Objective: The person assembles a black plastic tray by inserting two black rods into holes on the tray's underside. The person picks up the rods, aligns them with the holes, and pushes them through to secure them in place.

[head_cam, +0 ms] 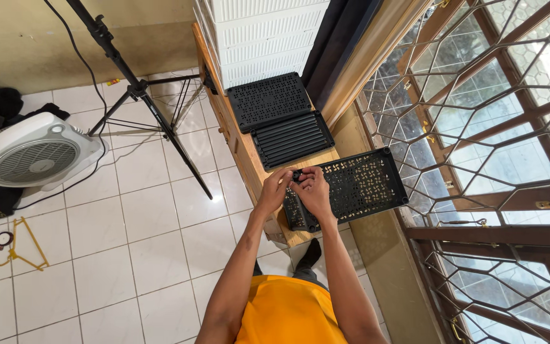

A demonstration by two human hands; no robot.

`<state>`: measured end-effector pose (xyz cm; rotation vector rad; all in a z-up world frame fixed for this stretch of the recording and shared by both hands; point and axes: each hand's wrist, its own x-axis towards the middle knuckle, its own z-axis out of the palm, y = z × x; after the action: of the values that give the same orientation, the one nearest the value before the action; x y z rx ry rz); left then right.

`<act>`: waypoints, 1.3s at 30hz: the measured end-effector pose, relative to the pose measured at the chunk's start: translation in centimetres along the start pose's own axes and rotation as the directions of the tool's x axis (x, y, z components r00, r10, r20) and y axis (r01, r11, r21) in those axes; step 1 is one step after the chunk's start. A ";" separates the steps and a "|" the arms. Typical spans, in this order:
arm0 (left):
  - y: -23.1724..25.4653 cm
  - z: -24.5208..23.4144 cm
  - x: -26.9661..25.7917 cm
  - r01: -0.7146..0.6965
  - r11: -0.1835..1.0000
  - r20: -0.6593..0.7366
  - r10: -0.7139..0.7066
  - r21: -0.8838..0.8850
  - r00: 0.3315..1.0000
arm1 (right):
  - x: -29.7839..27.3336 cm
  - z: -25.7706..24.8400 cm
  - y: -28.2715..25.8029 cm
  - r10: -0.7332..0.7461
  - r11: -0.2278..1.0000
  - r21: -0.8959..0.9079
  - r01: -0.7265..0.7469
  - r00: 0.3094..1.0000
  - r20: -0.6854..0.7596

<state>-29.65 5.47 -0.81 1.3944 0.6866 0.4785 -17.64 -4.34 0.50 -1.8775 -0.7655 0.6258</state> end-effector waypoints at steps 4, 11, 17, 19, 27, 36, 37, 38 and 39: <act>0.9 0.3 0.9 -0.295 0.857 -0.018 0.333 0.422 0.943 | 0.1 -0.9 -0.8 0.015 0.984 -0.175 -0.010 1.000 0.024; 1.7 3.9 3.3 -0.297 0.532 0.125 0.336 0.793 0.934 | 0.7 -7.0 -3.6 -0.005 0.965 -0.263 -0.005 0.999 -0.039; 0.3 8.2 5.5 -0.251 0.519 0.167 0.204 0.817 0.965 | 3.8 -15.8 -2.7 -0.253 0.917 -0.373 0.140 0.927 -0.275; -0.1 9.7 6.6 -0.253 0.519 0.169 0.204 0.816 0.964 | 5.1 -18.3 -1.1 -0.375 0.843 -0.507 0.180 0.872 -0.315; 2.0 16.4 10.0 -0.201 0.547 0.121 0.180 0.812 0.976 | 9.5 -22.2 8.2 -0.207 0.908 -0.387 0.159 0.974 -0.087; 2.5 23.5 13.9 -0.197 0.555 0.168 0.103 0.808 0.980 | 11.9 -25.7 10.0 0.024 0.991 -0.132 -0.024 1.000 -0.005; 2.2 23.9 14.4 -0.223 0.556 0.179 0.133 0.801 0.975 | 11.9 -25.9 9.6 0.087 0.983 -0.159 -0.088 0.996 -0.013; 1.9 24.2 14.8 -0.248 0.555 0.189 0.162 0.794 0.969 | 11.9 -26.0 9.2 0.072 0.985 -0.159 -0.073 0.997 -0.009; 1.7 24.5 15.1 -0.272 0.554 0.199 0.190 0.787 0.961 | 11.8 -26.2 8.8 0.057 0.986 -0.159 -0.057 0.998 -0.004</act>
<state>-1.81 -1.88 -0.62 2.4060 0.6713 0.2935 10.76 -14.04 1.59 -2.0511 -0.7835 0.6157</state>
